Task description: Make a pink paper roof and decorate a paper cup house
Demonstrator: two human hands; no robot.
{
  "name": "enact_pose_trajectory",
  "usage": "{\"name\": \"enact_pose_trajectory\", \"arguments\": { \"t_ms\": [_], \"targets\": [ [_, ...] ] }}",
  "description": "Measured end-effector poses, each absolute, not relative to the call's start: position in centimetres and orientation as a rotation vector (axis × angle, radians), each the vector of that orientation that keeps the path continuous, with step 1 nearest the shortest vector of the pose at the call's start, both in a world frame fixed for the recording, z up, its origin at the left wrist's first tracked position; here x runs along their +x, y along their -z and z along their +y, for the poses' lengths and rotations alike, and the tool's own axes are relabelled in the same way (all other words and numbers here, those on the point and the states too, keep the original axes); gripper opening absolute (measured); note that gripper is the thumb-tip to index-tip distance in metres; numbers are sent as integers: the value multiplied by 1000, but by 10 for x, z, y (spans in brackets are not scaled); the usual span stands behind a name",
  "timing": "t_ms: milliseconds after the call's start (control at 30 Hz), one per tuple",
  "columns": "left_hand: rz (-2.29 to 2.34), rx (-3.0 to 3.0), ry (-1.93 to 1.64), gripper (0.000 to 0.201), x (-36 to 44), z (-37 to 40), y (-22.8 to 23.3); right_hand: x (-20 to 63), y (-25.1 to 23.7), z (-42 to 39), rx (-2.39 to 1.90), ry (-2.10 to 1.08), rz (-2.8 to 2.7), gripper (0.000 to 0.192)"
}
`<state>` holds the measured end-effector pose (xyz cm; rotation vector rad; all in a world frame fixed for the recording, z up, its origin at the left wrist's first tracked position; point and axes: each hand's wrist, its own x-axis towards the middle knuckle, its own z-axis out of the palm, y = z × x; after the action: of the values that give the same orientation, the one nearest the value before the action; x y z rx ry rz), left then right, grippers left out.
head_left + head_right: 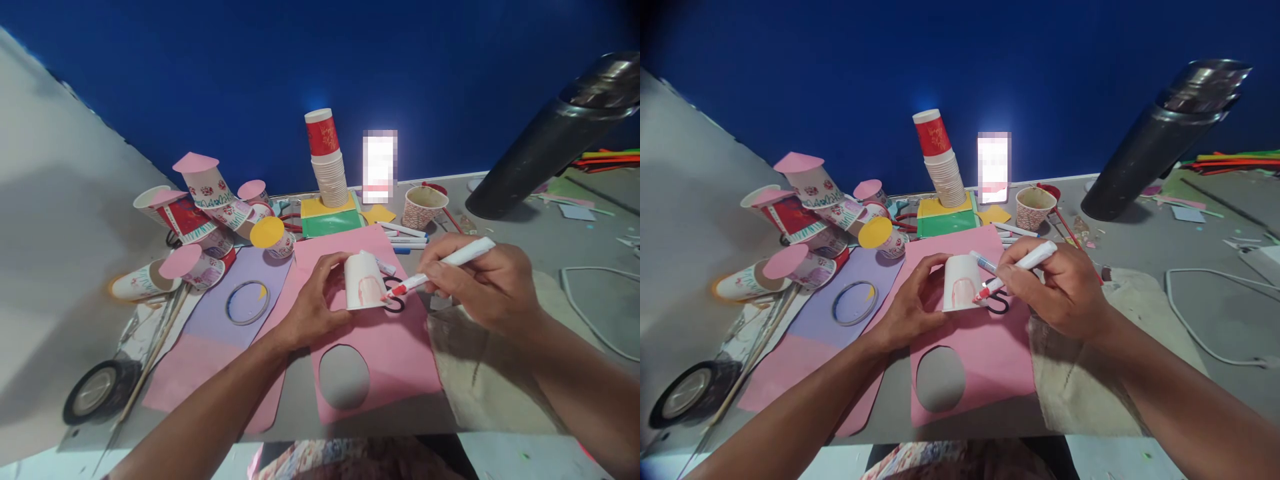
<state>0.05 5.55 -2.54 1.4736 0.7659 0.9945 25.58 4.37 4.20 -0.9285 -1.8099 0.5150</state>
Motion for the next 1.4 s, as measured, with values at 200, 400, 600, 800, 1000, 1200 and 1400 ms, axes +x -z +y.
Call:
{"name": "enact_pose_trajectory", "arguments": {
  "t_ms": [200,400,600,800,1000,1200,1400],
  "targets": [
    [770,1496,-993,78,1,54,28,253,-41,43,-918,-505,-1796,15],
    [784,1549,-987,78,-1,55,31,252,-40,43,-929,-551,-1797,17],
    [797,1555,-996,79,-1,55,30,252,-41,42,-935,-574,-1793,15],
    [816,1564,-978,78,-2,56,30,251,-43,41,-912,-588,-1830,16],
    [772,1536,-974,77,1,56,36,250,-41,40,-911,-615,-1894,14],
    [776,1507,-964,77,3,55,37,246,-43,41,-874,-601,-1910,15],
    [792,1533,-976,75,5,55,32,245,-41,42,-900,-518,-1916,16]
  ]
}}
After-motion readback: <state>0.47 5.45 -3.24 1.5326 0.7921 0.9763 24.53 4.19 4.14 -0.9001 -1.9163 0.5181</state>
